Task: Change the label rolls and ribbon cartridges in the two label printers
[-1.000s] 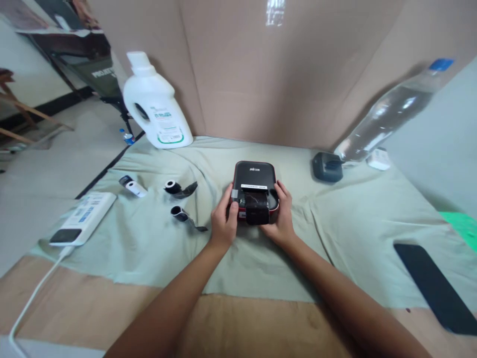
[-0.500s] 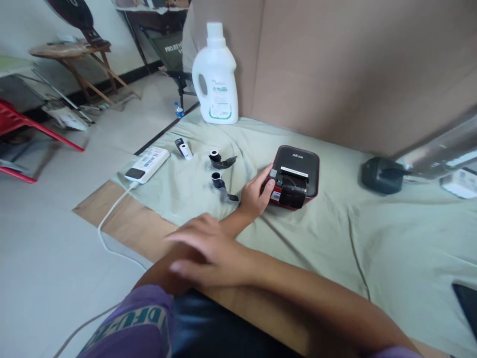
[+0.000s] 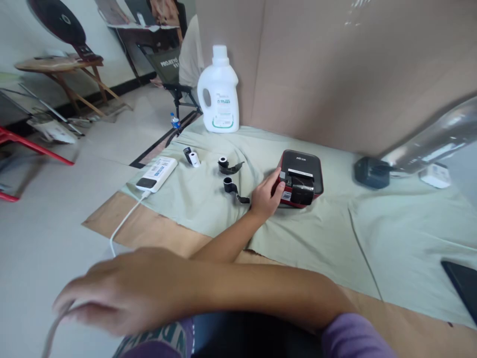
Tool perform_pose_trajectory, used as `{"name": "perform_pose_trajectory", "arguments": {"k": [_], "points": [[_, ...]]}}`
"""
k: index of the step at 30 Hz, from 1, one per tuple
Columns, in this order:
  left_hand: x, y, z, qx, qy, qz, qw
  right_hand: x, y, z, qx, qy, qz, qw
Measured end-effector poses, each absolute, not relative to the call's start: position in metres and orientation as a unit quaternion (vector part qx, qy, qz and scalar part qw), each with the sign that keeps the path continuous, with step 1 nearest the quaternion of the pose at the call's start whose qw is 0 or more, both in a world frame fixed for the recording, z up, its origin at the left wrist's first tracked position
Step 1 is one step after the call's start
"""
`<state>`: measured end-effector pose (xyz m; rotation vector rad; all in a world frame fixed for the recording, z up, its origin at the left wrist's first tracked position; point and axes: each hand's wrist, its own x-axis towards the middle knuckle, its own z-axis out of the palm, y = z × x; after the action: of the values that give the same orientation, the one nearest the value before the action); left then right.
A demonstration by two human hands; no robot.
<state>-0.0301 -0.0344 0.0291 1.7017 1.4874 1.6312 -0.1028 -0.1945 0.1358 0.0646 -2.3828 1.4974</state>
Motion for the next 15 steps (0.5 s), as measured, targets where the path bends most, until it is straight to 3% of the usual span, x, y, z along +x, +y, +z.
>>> {"name": "perform_pose_trajectory", "arguments": {"k": [4,11,15], "points": [[-0.030,-0.032,0.026,0.610,0.508,0.585,0.165,-0.086,-0.156,0.134,-0.011,-0.846,0.483,0.226],[-0.028,-0.034,0.026,0.611,0.516,0.581,0.150,-0.022,-0.113,0.107,-0.078,-0.846,0.465,0.251],[-0.027,-0.033,0.026,0.611,0.522,0.574,0.153,0.054,-0.053,0.109,-0.222,-0.827,0.290,0.427]]}}
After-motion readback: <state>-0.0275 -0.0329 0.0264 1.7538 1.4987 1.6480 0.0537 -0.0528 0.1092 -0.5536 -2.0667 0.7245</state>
